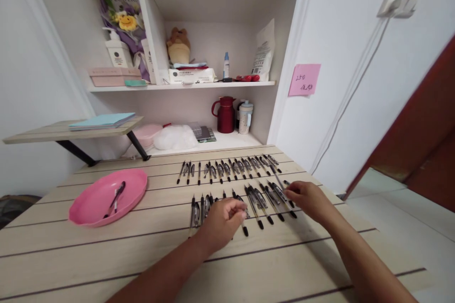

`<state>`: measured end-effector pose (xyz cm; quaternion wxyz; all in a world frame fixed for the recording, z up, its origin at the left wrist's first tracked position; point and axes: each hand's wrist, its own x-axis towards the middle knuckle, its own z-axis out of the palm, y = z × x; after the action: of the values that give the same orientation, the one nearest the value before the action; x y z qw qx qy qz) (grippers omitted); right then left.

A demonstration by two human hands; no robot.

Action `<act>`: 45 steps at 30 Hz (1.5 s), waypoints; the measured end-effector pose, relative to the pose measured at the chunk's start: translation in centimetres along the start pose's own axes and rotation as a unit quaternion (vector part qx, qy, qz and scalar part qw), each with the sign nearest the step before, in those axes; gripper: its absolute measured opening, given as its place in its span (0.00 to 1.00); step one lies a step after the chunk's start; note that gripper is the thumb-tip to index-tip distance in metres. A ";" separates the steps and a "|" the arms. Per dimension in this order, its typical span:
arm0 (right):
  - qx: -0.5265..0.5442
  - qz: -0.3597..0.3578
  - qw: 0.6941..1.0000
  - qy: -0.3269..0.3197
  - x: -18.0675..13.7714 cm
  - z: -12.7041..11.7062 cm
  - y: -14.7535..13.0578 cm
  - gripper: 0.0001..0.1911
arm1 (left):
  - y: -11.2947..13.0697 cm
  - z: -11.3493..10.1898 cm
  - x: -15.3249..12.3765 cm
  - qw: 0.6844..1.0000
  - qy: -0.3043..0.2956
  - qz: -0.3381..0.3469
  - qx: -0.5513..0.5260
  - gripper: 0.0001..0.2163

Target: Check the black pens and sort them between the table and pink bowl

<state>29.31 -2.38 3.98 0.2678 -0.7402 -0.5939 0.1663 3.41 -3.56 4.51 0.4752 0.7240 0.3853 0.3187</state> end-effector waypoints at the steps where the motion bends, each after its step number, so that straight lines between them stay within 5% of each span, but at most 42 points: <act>1: 0.091 -0.016 0.995 -0.043 -0.7 0.5 -1.3 0.10 | 0.0 0.2 0.0 0.996 0.002 -0.040 -0.080 0.18; 4: 0.278 -0.042 0.946 -0.162 -3.0 2.8 -5.2 0.11 | 0.1 0.8 0.2 0.957 0.007 -0.097 -0.272 0.25; 8: 0.366 -0.059 0.904 -0.213 -4.5 5.3 -8.6 0.12 | -0.1 0.7 0.3 0.928 0.051 -0.082 -0.359 0.19; 11: 0.433 -0.027 0.886 -0.164 -3.5 5.2 -9.3 0.13 | -0.1 0.1 -0.1 0.931 0.091 -0.091 -0.341 0.17; 17: 0.539 -0.020 0.842 -0.025 -0.4 4.4 -10.3 0.16 | -0.6 -0.8 -1.1 0.968 0.071 -0.099 -0.221 0.11; 27: 0.523 -0.061 0.849 -0.033 -0.4 6.0 -10.7 0.18 | -2.7 -0.9 -0.6 0.976 0.065 -0.105 -0.181 0.09; 45: 0.547 -0.063 0.832 -0.071 -1.9 6.1 -11.0 0.18 | -1.4 -0.2 -0.9 0.968 0.094 -0.086 -0.214 0.10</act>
<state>16.70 -1.33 5.47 0.5962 -0.4197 -0.4687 0.4987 2.44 -3.93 3.16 0.6067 0.5361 0.4119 0.4182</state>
